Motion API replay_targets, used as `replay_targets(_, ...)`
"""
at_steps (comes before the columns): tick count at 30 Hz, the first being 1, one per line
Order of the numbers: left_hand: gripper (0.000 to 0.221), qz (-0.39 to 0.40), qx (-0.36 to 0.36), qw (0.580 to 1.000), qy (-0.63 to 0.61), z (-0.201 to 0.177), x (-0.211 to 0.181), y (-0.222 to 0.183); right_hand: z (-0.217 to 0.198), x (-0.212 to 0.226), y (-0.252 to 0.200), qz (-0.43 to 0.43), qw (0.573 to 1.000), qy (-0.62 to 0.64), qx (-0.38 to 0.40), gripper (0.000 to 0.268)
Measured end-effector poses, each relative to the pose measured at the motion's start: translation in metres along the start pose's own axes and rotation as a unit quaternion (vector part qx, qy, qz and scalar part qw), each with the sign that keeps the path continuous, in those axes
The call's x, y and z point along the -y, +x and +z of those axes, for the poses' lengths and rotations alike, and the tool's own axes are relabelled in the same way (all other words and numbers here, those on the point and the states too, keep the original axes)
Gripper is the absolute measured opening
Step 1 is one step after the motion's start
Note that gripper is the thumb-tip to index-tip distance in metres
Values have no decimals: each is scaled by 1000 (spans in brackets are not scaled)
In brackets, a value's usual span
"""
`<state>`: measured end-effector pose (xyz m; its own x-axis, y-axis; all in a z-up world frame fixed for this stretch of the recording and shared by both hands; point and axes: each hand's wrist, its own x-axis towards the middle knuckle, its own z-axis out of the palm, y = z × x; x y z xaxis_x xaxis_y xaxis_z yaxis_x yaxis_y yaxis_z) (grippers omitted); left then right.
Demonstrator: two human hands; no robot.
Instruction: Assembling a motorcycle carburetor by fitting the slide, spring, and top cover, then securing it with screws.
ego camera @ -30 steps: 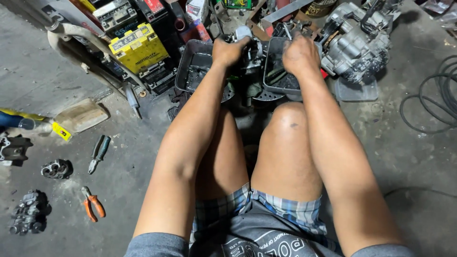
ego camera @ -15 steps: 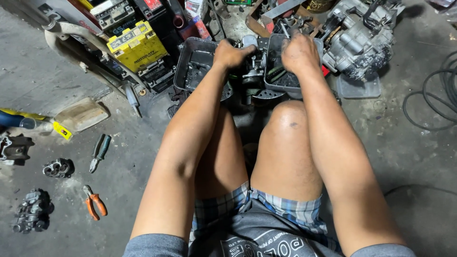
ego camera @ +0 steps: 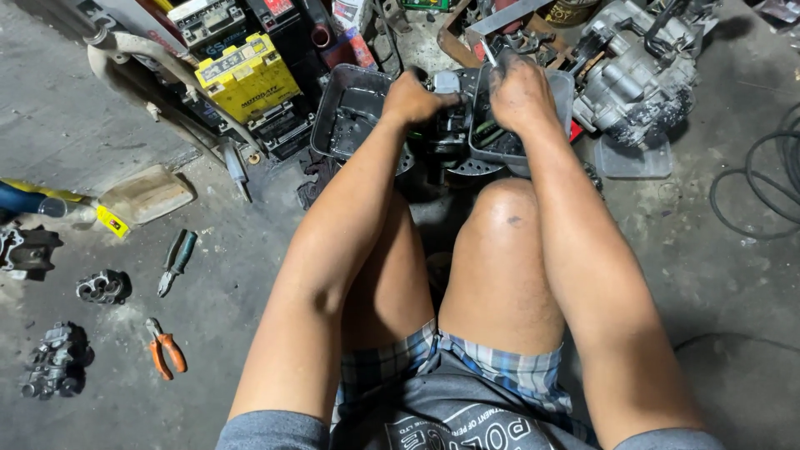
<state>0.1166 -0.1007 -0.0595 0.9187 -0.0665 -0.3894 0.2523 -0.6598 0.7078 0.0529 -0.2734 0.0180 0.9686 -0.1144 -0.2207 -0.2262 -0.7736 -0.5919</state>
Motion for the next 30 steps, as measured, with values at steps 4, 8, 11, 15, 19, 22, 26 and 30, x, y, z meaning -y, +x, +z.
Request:
replay_targets(4,120,4,-17,999,-30,-11,-9,-15,7,-9,8,-1,1000,21,-16,45)
replay_targets(8,99,59,-125,980,-140,-16,-10,-16,8,-18,13,-59,995,59,-47,28)
replay_targets(11,71,195,-227,928,-220,-21,-16,-26,10,-24,17,-91,987,117,-58,41)
replay_targets(15,64,233,-97,901,-354,-17,-36,-49,10,-22,18,-219,945,242,-27,14)
replay_targets(19,47,315,-99,892,-308,2,-27,-31,18,-16,18,-200,956,215,7,55)
replay_targets(22,22,234,-130,899,-346,15,-17,-15,12,3,0,-95,972,214,26,39)
replay_targets(26,22,189,-210,860,-426,19,-14,-3,15,17,-4,-92,976,188,57,69)
replay_targets(30,33,111,-269,801,-523,20,-10,9,59,13,28,-214,970,112,-9,85)
